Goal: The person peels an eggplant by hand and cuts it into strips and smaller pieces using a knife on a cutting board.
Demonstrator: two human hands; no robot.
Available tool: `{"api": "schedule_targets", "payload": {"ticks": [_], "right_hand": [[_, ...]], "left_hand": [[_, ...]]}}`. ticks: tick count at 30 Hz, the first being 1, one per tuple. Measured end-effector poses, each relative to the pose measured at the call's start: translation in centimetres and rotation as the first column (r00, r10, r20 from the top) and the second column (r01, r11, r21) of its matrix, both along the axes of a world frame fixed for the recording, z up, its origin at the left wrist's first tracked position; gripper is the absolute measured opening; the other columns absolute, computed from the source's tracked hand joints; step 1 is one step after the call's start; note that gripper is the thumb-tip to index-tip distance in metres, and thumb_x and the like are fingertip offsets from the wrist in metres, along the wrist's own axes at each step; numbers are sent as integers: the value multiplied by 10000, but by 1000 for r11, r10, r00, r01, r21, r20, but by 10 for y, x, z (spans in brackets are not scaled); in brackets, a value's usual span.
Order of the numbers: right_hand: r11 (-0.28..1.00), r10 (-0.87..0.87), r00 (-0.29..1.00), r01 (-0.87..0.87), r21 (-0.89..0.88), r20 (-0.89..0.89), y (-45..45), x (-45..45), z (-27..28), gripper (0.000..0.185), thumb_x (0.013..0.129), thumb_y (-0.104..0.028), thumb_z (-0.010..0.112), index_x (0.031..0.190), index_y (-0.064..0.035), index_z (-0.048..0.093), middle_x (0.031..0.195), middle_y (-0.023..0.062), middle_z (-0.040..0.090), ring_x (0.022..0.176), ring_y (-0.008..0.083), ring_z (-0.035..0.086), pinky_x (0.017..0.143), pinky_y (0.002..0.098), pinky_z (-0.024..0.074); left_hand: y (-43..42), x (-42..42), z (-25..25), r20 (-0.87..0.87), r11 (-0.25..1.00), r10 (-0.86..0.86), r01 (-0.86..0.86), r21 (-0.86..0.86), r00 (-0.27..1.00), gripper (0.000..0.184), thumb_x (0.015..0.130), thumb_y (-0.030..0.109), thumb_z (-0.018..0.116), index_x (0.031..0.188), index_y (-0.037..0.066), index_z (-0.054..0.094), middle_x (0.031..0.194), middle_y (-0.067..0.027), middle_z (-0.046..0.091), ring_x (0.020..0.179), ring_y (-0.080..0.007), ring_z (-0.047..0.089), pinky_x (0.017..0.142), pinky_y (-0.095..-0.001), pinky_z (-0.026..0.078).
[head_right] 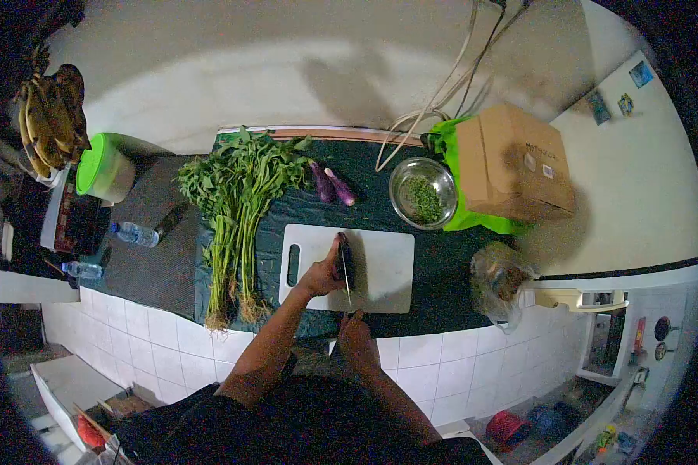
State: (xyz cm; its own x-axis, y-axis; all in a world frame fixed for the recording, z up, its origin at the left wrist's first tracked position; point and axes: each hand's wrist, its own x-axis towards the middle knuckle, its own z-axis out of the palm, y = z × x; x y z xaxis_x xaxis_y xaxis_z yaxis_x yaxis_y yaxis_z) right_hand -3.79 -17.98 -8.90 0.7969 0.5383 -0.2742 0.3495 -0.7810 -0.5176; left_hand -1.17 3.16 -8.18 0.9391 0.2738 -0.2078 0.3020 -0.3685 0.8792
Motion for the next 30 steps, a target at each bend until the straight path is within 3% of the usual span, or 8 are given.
{"api": "schedule_targets", "payload": {"ticks": [3, 6, 8, 14, 18, 21, 23, 30], "right_hand": [[999, 47, 997, -47, 0, -64, -3, 14, 18, 382, 1032, -309, 445, 1021, 73, 425, 710, 291, 627, 642, 490, 635, 519, 536, 524], [998, 56, 989, -58, -11, -137, -3, 18, 47, 404, 1033, -315, 441, 1029, 89, 445, 719, 298, 623, 661, 508, 623, 549, 550, 513], [1000, 29, 998, -29, -10, -64, -9, 22, 56, 424, 1034, -317, 438, 1085, 103, 449, 718, 307, 616, 676, 517, 617, 570, 561, 500], [995, 28, 997, -35, 92, 79, -42, 32, 100, 371, 1008, -285, 505, 1089, 77, 492, 703, 295, 611, 637, 505, 607, 525, 556, 465], [996, 43, 997, -47, 82, 57, -40, 38, 119, 356, 996, -266, 532, 1062, 83, 505, 708, 289, 620, 645, 484, 620, 547, 534, 476], [990, -17, 1000, 19, 142, -12, -25, 48, 165, 335, 988, -248, 549, 1048, 81, 523, 715, 276, 628, 656, 464, 631, 569, 505, 486], [974, -39, 999, 41, 223, -12, -17, 56, 204, 318, 985, -235, 554, 1047, 77, 533, 719, 265, 633, 662, 454, 637, 578, 484, 490], [934, -50, 990, 94, 345, -135, 9, 61, 309, 345, 976, -292, 561, 1128, 18, 545, 864, 248, 680, 812, 463, 662, 689, 513, 512]], "left_hand": [[0, -1, -9, -38, 996, -6, 9, 85, 999, 1269, 669, 169, 824, 1561, 120, -78, 1097, -290, 644, 983, -482, 626, 816, -500, 514], [3, -7, 41, -57, 895, 8, 18, 446, 998, 1180, 658, 228, 842, 1561, 78, 98, 1294, -232, 528, 1208, -412, 525, 953, -463, 460], [5, -6, 46, 41, 792, -194, 132, 596, 980, 1022, 642, 296, 836, 1493, 63, 320, 1388, -150, 433, 1336, -347, 395, 1063, -456, 373], [10, 1, 36, 94, 614, -501, 277, 740, 860, 519, 767, 315, 721, 1251, 158, 616, 1361, -84, 486, 1362, -298, 382, 1130, -464, 317], [14, 25, 12, 67, 440, -598, 258, 860, 799, 430, 805, 320, 670, 1219, 208, 646, 1320, -89, 521, 1352, -272, 408, 1153, -462, 295], [12, 45, 42, 291, 694, -582, 277, 665, 759, 348, 875, 304, 628, 1182, 140, 642, 1236, -126, 565, 1262, -301, 494, 1097, -457, 352], [5, 43, 112, 280, 965, -263, 259, 52, 923, 313, 953, 273, 560, 1176, 56, 588, 1171, -168, 579, 1126, -355, 560, 995, -455, 418], [-19, 16, 210, 508, 964, 37, 103, -246, 860, 435, 1033, 353, 449, 1277, -7, 458, 1104, -116, 587, 1005, -233, 581, 940, -361, 442]]}}
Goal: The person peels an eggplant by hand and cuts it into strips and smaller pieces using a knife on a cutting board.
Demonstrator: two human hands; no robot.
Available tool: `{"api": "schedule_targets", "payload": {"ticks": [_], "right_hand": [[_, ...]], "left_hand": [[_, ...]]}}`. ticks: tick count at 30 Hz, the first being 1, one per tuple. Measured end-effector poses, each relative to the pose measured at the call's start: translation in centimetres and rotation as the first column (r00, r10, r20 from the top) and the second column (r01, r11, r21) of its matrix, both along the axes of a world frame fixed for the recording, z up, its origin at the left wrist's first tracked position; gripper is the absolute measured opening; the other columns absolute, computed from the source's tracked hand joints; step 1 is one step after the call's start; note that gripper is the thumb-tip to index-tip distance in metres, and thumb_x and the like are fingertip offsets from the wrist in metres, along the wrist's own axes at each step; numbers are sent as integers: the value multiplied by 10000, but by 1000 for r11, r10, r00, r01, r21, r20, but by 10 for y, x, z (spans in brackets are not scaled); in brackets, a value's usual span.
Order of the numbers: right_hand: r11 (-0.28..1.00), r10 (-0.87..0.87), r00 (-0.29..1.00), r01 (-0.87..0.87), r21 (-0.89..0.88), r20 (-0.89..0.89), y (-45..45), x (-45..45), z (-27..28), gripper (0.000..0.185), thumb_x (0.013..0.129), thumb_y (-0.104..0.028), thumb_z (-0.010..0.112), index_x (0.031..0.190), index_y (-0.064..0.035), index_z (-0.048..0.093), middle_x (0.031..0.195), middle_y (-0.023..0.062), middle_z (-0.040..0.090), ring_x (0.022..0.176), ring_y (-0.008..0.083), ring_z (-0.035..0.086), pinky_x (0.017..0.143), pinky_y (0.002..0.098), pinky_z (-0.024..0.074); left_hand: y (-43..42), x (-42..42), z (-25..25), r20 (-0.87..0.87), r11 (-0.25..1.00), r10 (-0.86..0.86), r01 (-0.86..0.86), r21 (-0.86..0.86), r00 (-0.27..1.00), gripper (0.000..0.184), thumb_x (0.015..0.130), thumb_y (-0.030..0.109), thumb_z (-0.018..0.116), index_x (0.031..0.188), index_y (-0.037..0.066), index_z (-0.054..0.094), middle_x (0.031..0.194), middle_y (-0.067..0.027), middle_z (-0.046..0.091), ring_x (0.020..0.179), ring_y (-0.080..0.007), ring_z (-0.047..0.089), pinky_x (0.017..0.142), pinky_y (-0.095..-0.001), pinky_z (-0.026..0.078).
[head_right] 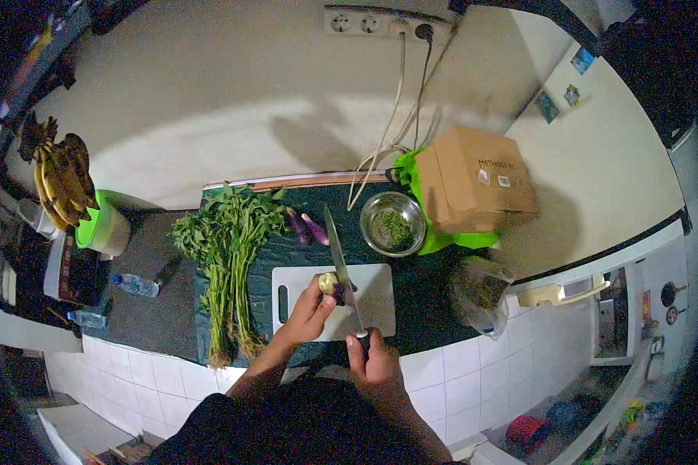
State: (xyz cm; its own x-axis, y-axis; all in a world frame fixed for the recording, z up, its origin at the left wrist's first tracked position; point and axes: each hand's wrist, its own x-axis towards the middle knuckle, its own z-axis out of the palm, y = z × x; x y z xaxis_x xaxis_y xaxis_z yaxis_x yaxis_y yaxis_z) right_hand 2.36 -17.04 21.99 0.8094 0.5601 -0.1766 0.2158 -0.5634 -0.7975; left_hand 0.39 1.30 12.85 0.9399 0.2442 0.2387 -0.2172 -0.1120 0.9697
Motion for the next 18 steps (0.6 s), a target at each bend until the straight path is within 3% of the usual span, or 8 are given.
{"api": "schedule_targets", "payload": {"ticks": [3, 6, 9, 18], "right_hand": [[998, 55, 998, -53, -44, 26, 4, -6, 30, 311, 971, -251, 574, 1129, 16, 552, 855, 246, 676, 807, 454, 666, 693, 498, 515], [990, 74, 997, -76, 119, 20, 8, -12, 46, 281, 969, -230, 579, 1103, 15, 553, 860, 253, 671, 810, 451, 668, 692, 485, 518], [994, 103, 995, -103, 47, 9, 12, -15, 57, 277, 971, -223, 578, 1098, 21, 545, 830, 243, 670, 777, 447, 671, 669, 489, 518], [990, 138, 990, -138, 22, 36, 4, -34, 62, 316, 984, -238, 555, 1129, 40, 515, 704, 249, 636, 663, 452, 651, 574, 506, 502]], "left_hand": [[2, -11, 10, 2, 997, 0, 1, -79, 1000, 466, 1027, 363, 462, 1300, -13, 428, 1100, -116, 573, 990, -207, 563, 921, -356, 444], [10, -18, 16, 102, 994, 52, -61, 88, 993, 489, 1016, 350, 487, 1349, -1, 415, 1216, -201, 546, 1077, -319, 557, 949, -412, 431], [16, -27, 22, 108, 968, 83, -105, 227, 991, 485, 1009, 352, 493, 1338, 1, 436, 1230, -224, 540, 1101, -369, 526, 982, -445, 398], [13, -42, 29, 111, 961, 131, -154, 231, 985, 435, 965, 302, 551, 1271, -5, 529, 1169, -218, 576, 1090, -392, 519, 982, -452, 380]]}}
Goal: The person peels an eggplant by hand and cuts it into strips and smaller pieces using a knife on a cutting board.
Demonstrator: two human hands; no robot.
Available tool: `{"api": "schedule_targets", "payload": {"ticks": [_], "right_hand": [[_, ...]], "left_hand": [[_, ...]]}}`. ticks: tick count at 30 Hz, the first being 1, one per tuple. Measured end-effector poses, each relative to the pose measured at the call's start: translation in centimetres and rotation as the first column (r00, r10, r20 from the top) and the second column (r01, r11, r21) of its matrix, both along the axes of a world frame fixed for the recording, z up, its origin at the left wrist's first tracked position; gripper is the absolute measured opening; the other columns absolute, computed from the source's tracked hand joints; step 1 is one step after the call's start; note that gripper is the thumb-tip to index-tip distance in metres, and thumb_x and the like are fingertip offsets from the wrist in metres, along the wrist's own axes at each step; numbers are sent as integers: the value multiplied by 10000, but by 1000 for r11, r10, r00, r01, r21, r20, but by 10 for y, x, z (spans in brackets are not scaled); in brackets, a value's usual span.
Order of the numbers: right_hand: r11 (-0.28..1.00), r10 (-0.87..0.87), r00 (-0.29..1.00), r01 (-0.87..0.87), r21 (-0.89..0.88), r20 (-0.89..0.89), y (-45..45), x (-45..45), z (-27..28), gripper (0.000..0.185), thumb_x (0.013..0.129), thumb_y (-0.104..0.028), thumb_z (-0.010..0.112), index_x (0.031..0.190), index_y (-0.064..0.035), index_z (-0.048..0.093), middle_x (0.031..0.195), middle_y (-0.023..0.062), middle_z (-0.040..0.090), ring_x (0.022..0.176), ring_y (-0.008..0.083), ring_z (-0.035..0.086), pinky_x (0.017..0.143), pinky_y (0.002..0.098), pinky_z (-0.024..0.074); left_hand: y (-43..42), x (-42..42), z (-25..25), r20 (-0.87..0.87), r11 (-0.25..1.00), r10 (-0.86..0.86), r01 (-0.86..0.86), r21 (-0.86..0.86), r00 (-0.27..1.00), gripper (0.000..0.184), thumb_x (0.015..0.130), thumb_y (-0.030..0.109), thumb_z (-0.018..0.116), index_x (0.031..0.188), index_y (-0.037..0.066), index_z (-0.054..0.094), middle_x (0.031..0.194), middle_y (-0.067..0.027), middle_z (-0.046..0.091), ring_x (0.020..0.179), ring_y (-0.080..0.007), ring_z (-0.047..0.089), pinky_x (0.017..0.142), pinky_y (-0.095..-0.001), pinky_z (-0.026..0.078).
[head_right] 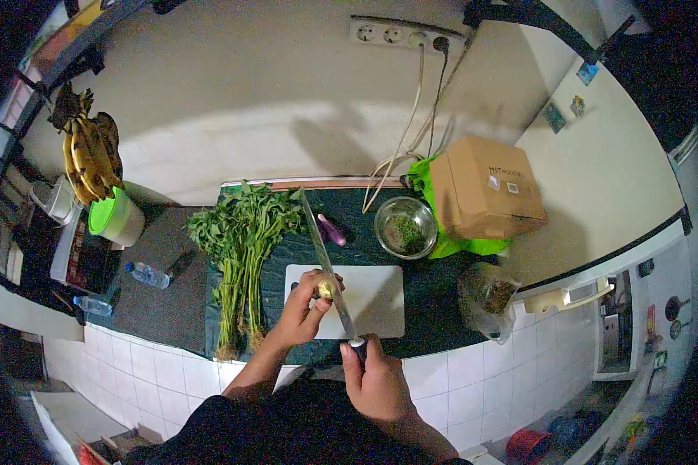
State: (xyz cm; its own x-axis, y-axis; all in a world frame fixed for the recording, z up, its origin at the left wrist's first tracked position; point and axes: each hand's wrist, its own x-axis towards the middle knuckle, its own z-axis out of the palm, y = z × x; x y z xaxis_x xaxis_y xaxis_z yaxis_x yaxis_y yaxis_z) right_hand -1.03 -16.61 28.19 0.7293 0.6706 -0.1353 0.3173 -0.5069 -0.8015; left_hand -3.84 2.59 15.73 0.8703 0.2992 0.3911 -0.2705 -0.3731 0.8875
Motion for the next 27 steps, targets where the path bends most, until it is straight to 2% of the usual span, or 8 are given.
{"api": "schedule_targets", "payload": {"ticks": [7, 9, 16, 19, 22, 24, 25, 27], "right_hand": [[995, 6, 1000, -3, -99, 30, -3, -16, 13, 336, 988, -248, 538, 1134, 47, 471, 682, 260, 625, 645, 470, 636, 550, 553, 489], [995, -5, 998, 11, -94, 63, -3, -19, 13, 332, 989, -256, 536, 1109, 46, 469, 670, 264, 621, 628, 473, 630, 549, 560, 493], [991, 31, 987, -10, -130, 159, -1, -26, 8, 313, 992, -246, 528, 1084, 46, 462, 665, 266, 623, 620, 474, 633, 550, 564, 494], [985, 66, 991, -46, -167, 118, 1, -26, 11, 327, 998, -243, 519, 1131, 43, 435, 688, 274, 629, 652, 474, 642, 563, 562, 499], [999, -23, 997, 25, -32, 70, -3, -27, 6, 392, 1002, -171, 497, 1308, 41, 373, 750, 262, 646, 693, 465, 652, 579, 522, 495], [995, 46, 999, -43, 94, -28, -7, -22, 6, 548, 1011, -180, 491, 1456, 14, 237, 751, 190, 665, 619, 320, 677, 528, 422, 506], [994, 44, 999, -41, 97, -27, -8, -21, 11, 548, 1011, -180, 491, 1456, 14, 237, 751, 190, 665, 619, 320, 677, 528, 422, 506], [982, 99, 894, -17, 189, -437, -12, -21, 24, 613, 1019, -193, 488, 1519, -22, 176, 731, 91, 634, 598, 145, 629, 499, 296, 481]], "left_hand": [[3, -7, 18, 124, 997, -15, 5, 80, 992, 383, 929, 259, 594, 1206, -6, 595, 1059, -176, 632, 1013, -358, 575, 965, -429, 380], [2, -9, 23, 180, 977, 28, -65, 203, 983, 361, 923, 254, 598, 1175, -2, 618, 1026, -154, 646, 971, -342, 592, 954, -420, 381], [-6, -20, 16, 200, 967, 108, -150, 205, 974, 352, 912, 253, 608, 1152, -5, 622, 1024, -146, 641, 964, -331, 589, 945, -421, 382], [-6, -23, 19, 193, 959, 127, -170, 227, 973, 342, 903, 245, 619, 1145, 4, 625, 1023, -143, 642, 965, -330, 590, 943, -431, 384], [-14, -24, 24, 186, 952, 19, -75, 296, 982, 354, 884, 255, 636, 1148, 20, 638, 1037, -135, 647, 1000, -330, 586, 945, -447, 391], [-19, -22, 19, 206, 963, -6, -50, 263, 979, 357, 877, 251, 645, 1148, 19, 639, 1043, -135, 649, 1021, -329, 584, 951, -445, 390], [-20, -21, 16, 220, 974, -30, -21, 227, 975, 360, 871, 247, 653, 1149, 18, 640, 1049, -134, 651, 1043, -328, 582, 957, -444, 389], [-21, -21, 14, 216, 975, -51, 2, 222, 975, 385, 850, 234, 675, 1168, 20, 642, 1072, -132, 656, 1073, -322, 581, 966, -438, 387]]}}
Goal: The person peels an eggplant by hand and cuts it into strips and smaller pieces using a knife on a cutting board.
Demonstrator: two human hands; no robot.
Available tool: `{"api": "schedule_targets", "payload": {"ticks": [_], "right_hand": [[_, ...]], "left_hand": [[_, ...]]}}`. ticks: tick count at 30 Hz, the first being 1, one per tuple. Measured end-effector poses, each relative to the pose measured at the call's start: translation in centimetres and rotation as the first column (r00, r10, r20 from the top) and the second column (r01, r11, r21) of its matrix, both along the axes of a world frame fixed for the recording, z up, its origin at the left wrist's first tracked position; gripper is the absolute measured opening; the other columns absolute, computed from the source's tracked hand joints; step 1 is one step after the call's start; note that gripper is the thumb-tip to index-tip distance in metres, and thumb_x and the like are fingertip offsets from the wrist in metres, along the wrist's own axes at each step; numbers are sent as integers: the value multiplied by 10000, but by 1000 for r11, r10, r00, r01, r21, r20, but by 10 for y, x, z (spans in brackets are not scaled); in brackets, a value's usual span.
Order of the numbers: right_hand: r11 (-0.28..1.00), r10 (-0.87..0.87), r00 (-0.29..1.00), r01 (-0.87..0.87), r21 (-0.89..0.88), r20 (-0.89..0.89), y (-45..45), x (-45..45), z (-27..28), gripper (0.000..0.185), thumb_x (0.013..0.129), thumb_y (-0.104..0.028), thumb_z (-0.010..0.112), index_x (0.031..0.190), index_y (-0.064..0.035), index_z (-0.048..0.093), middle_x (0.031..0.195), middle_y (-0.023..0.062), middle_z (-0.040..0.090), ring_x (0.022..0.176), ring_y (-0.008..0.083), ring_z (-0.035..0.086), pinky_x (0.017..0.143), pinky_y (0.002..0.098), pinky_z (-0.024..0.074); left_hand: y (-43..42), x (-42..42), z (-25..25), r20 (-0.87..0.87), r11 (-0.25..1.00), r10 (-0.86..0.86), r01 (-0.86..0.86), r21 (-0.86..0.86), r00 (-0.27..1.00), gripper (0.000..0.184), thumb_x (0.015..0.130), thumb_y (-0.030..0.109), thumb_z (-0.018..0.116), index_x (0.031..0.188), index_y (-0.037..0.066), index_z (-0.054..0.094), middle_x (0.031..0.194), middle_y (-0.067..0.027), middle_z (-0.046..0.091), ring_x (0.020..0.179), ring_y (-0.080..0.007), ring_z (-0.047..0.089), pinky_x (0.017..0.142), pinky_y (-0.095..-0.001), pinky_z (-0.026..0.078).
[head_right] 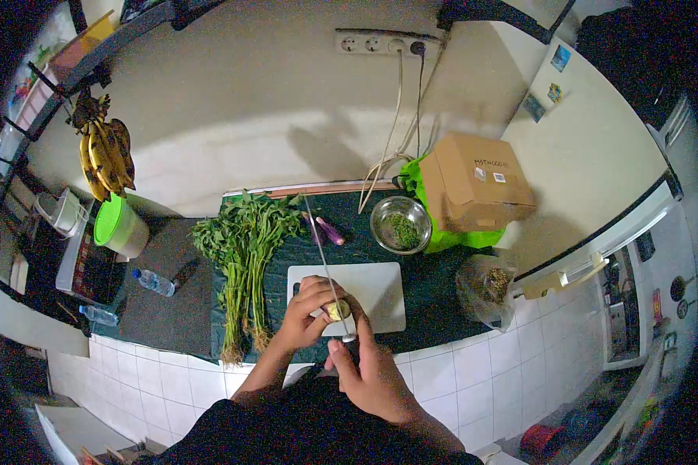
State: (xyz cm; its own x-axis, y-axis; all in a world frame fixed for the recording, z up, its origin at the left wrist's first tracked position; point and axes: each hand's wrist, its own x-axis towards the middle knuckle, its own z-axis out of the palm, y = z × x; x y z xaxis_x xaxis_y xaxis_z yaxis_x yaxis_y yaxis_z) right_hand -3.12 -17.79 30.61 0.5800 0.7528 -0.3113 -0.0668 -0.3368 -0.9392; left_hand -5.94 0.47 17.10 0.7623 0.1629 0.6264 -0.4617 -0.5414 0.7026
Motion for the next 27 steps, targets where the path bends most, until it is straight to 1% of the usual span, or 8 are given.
{"api": "schedule_targets", "payload": {"ticks": [6, 7, 9, 10, 12, 16, 21, 27], "right_hand": [[945, -166, 984, 139, 296, 66, -9, -6, -43, 567, 1023, -190, 488, 1507, -38, 235, 702, 17, 535, 562, 61, 503, 467, 209, 389], [940, -178, 983, 156, 304, 47, -10, -7, -44, 561, 1022, -188, 489, 1504, -35, 245, 707, 24, 542, 546, 58, 477, 461, 204, 368], [940, -195, 979, 169, 297, 59, -10, -11, -48, 569, 1019, -183, 489, 1506, -28, 239, 708, 24, 549, 547, 62, 482, 467, 211, 379], [939, -214, 974, 184, 290, 75, -10, -12, -51, 577, 1016, -178, 489, 1509, -21, 233, 709, 24, 555, 547, 66, 487, 472, 217, 390], [937, -203, 958, 130, 324, 203, -10, -10, -66, 583, 1015, -169, 476, 1515, -15, 219, 698, 28, 561, 543, 69, 488, 478, 224, 399], [964, -110, 924, 9, 267, 366, -18, -7, -70, 588, 1019, -167, 422, 1530, -2, 182, 675, 48, 579, 534, 75, 496, 493, 236, 420], [978, -8, 987, -26, 208, 159, -24, -5, -66, 638, 1027, -276, 411, 1549, -25, 146, 731, 90, 649, 568, 167, 592, 585, 314, 498], [958, 1, 976, -63, 279, 217, -21, -6, -68, 646, 1046, -334, 360, 1549, -11, 115, 680, 77, 618, 513, 134, 538, 513, 277, 443]], "left_hand": [[-10, 7, 10, 26, 984, 167, -165, -59, 986, 699, 810, 411, 751, 1359, 39, 528, 1257, -139, 600, 1192, -326, 547, 1056, -457, 370], [-21, 8, 8, -86, 930, 128, -150, -336, 988, 837, 787, 478, 756, 1428, 56, 423, 1342, -145, 527, 1218, -319, 532, 1073, -460, 370], [-25, 3, 11, -177, 648, -264, 38, -761, 948, 1105, 757, 576, 756, 1557, 131, 137, 1494, -161, 343, 1257, -294, 497, 1080, -453, 397], [-26, 2, 10, -176, 650, -260, 37, -759, 950, 1105, 757, 576, 756, 1557, 131, 137, 1494, -161, 343, 1257, -294, 497, 1080, -453, 397], [-28, 4, 5, 208, -64, -463, 201, -977, 862, 960, 861, 509, 693, 1563, 162, 137, 1424, -184, 449, 1225, -292, 544, 1028, -430, 465], [-34, 10, 7, 33, 178, -216, 73, -981, 976, 829, 934, 439, 615, 1558, 156, 149, 1306, -162, 541, 1085, -273, 613, 911, -408, 530], [-23, 13, 12, 99, 94, -210, 121, -988, 973, 545, 937, 391, 630, 1326, 68, 427, 1201, -107, 598, 1007, -237, 645, 836, -383, 566], [-26, 13, 10, 124, 80, -283, 152, -985, 951, 542, 937, 365, 643, 1336, 71, 424, 1187, -103, 594, 998, -238, 645, 825, -371, 569]]}}
